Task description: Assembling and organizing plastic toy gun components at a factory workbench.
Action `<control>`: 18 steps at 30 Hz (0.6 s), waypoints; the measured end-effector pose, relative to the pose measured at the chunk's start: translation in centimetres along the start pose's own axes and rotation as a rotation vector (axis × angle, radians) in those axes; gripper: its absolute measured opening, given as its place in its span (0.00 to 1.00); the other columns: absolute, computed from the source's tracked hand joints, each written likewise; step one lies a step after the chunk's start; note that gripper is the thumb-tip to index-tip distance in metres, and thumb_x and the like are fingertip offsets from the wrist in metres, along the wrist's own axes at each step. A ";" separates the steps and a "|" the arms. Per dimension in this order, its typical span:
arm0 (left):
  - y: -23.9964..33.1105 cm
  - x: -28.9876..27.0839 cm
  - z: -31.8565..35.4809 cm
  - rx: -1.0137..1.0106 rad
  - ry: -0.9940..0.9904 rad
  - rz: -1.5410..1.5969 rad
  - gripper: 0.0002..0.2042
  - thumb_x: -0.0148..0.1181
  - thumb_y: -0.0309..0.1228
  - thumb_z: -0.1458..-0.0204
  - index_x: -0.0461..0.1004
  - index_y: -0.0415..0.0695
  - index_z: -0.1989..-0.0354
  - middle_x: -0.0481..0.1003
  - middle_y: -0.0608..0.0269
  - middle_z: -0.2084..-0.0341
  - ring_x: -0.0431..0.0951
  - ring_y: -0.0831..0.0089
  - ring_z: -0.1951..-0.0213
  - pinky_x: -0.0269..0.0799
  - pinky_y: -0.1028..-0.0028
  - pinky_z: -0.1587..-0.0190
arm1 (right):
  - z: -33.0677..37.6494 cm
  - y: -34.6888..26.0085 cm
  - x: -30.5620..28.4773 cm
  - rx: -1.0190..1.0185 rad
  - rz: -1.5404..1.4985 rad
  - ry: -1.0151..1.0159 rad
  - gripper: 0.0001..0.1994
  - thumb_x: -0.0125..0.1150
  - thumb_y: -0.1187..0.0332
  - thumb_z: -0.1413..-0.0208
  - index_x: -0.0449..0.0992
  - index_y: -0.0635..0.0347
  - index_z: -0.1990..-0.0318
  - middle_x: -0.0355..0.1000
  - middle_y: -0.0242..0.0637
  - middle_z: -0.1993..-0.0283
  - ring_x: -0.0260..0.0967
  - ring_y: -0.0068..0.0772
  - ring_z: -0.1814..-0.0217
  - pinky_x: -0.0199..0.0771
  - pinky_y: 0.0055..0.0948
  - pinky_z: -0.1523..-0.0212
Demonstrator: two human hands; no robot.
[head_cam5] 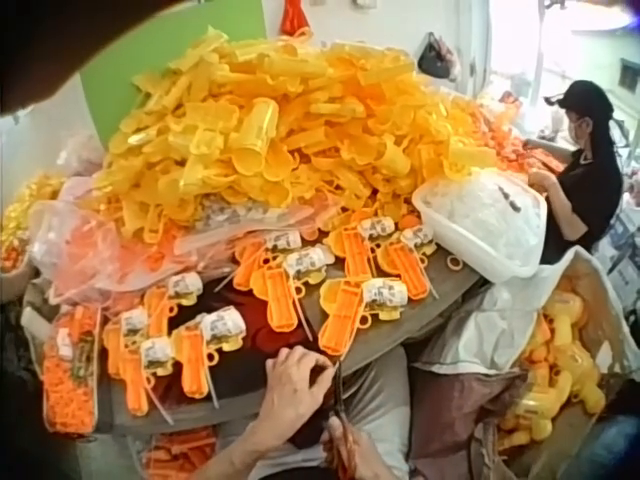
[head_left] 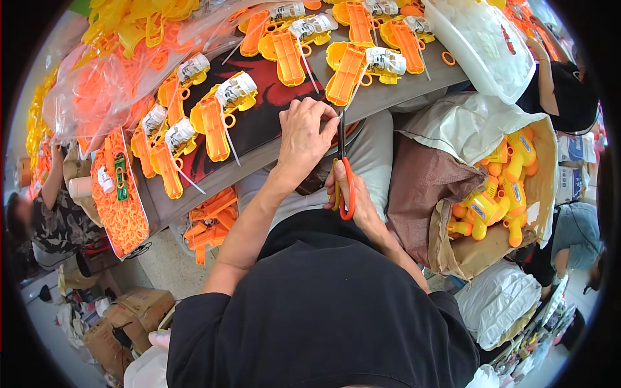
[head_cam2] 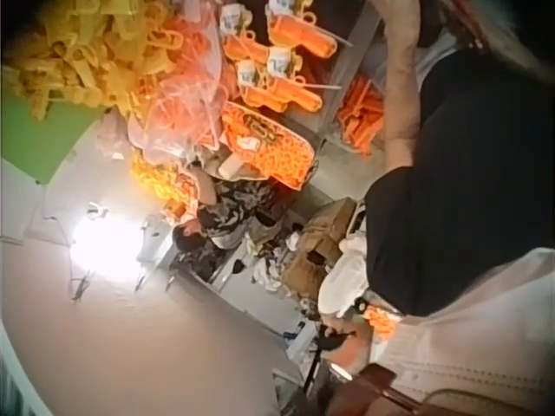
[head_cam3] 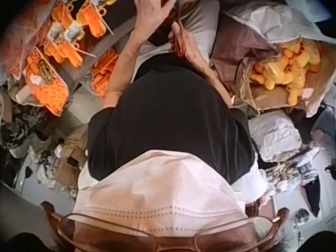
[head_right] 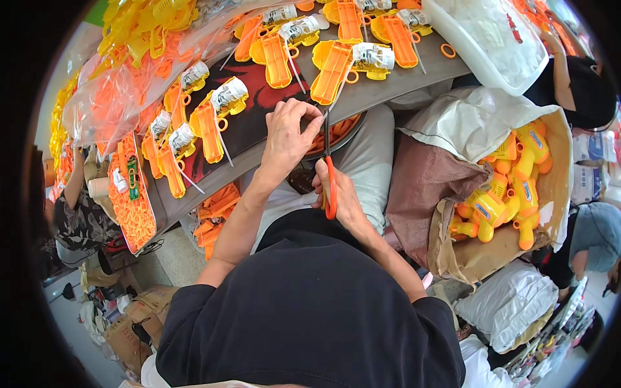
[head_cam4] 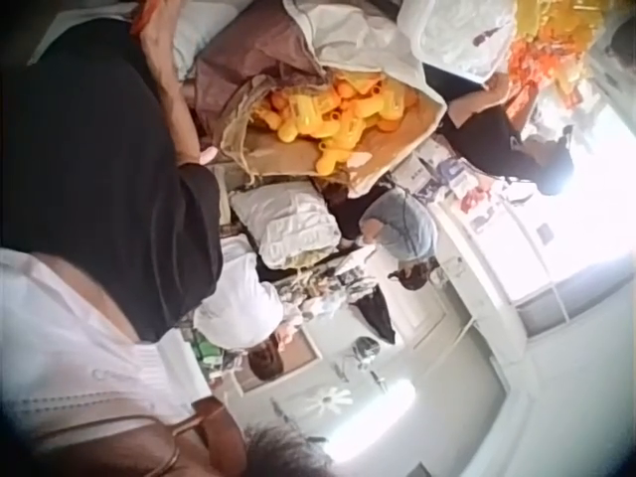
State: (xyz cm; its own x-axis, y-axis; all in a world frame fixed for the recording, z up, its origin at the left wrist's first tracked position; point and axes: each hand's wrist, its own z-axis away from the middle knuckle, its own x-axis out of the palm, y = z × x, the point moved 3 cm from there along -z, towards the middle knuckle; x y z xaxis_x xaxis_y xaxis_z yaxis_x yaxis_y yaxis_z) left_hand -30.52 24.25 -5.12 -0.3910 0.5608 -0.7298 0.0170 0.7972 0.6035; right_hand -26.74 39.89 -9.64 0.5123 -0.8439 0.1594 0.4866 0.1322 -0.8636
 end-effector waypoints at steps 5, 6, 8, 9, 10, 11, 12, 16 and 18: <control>-0.2 -0.1 0.0 -0.012 -0.017 0.016 0.05 0.68 0.33 0.49 0.79 0.49 0.67 0.73 0.68 0.66 0.71 0.65 0.58 0.60 0.62 0.54 | 0.0 -0.5 0.3 0.000 0.090 -0.019 0.35 0.38 0.33 0.32 0.68 0.63 0.68 0.64 0.36 0.73 0.69 0.26 0.76 0.80 0.28 0.73; -0.2 -0.2 0.0 -0.020 -0.022 0.004 0.05 0.68 0.34 0.49 0.79 0.50 0.66 0.74 0.69 0.65 0.72 0.65 0.57 0.61 0.63 0.53 | 0.0 -0.6 0.4 0.009 0.076 -0.005 0.35 0.38 0.33 0.32 0.68 0.62 0.69 0.64 0.36 0.73 0.68 0.26 0.77 0.80 0.27 0.73; -0.2 -0.6 0.1 -0.027 -0.010 -0.003 0.05 0.68 0.34 0.49 0.79 0.50 0.67 0.74 0.69 0.65 0.72 0.65 0.57 0.61 0.63 0.53 | 0.0 -0.6 0.5 0.002 0.066 -0.020 0.35 0.41 0.34 0.33 0.68 0.63 0.70 0.64 0.35 0.76 0.66 0.26 0.79 0.76 0.27 0.76; -0.2 -0.7 0.2 -0.030 -0.006 -0.003 0.05 0.68 0.33 0.50 0.79 0.50 0.68 0.74 0.69 0.65 0.72 0.64 0.57 0.61 0.62 0.53 | 0.1 -0.6 0.5 -0.002 0.052 -0.026 0.34 0.45 0.35 0.33 0.69 0.64 0.71 0.64 0.34 0.78 0.64 0.26 0.81 0.73 0.27 0.79; -0.2 -0.5 0.1 -0.019 0.011 0.017 0.04 0.68 0.33 0.51 0.79 0.51 0.69 0.74 0.69 0.66 0.72 0.64 0.57 0.61 0.62 0.53 | 0.1 -0.6 0.4 -0.009 0.058 -0.043 0.34 0.45 0.35 0.33 0.69 0.64 0.71 0.64 0.34 0.78 0.64 0.26 0.81 0.73 0.27 0.79; 0.0 -0.5 0.1 0.022 0.037 0.010 0.04 0.68 0.33 0.51 0.79 0.50 0.71 0.74 0.69 0.67 0.72 0.64 0.58 0.61 0.62 0.53 | 0.2 -0.4 0.3 -0.004 0.016 -0.057 0.34 0.43 0.35 0.33 0.68 0.62 0.70 0.63 0.33 0.79 0.63 0.26 0.81 0.69 0.26 0.80; -0.1 -0.7 0.3 0.043 -0.022 -0.003 0.04 0.68 0.34 0.52 0.79 0.50 0.71 0.74 0.69 0.67 0.72 0.65 0.58 0.61 0.62 0.53 | 0.2 -0.1 0.2 0.002 -0.027 -0.071 0.33 0.42 0.35 0.33 0.67 0.61 0.69 0.62 0.32 0.80 0.62 0.26 0.82 0.65 0.25 0.81; 0.7 -6.1 -1.1 0.093 -0.289 0.241 0.05 0.66 0.33 0.50 0.81 0.46 0.72 0.79 0.63 0.69 0.76 0.64 0.62 0.67 0.62 0.54 | 1.4 0.5 -1.0 0.024 0.010 -0.037 0.31 0.42 0.36 0.32 0.67 0.59 0.65 0.63 0.32 0.76 0.64 0.25 0.79 0.70 0.26 0.76; -1.4 -9.6 -3.9 -0.016 -0.039 0.138 0.06 0.64 0.32 0.49 0.81 0.44 0.72 0.80 0.57 0.69 0.79 0.57 0.64 0.71 0.60 0.58 | 2.2 0.1 -1.9 -0.033 0.157 -0.030 0.30 0.41 0.37 0.31 0.68 0.60 0.63 0.64 0.34 0.71 0.66 0.25 0.74 0.76 0.27 0.68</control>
State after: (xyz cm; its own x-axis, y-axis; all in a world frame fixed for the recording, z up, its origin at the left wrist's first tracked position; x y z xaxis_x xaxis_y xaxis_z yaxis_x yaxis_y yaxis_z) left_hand -30.35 16.93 2.28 -0.3499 0.6735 -0.6511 0.0531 0.7082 0.7040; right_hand -26.07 42.62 -8.96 0.6014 -0.7982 0.0346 0.3754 0.2441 -0.8942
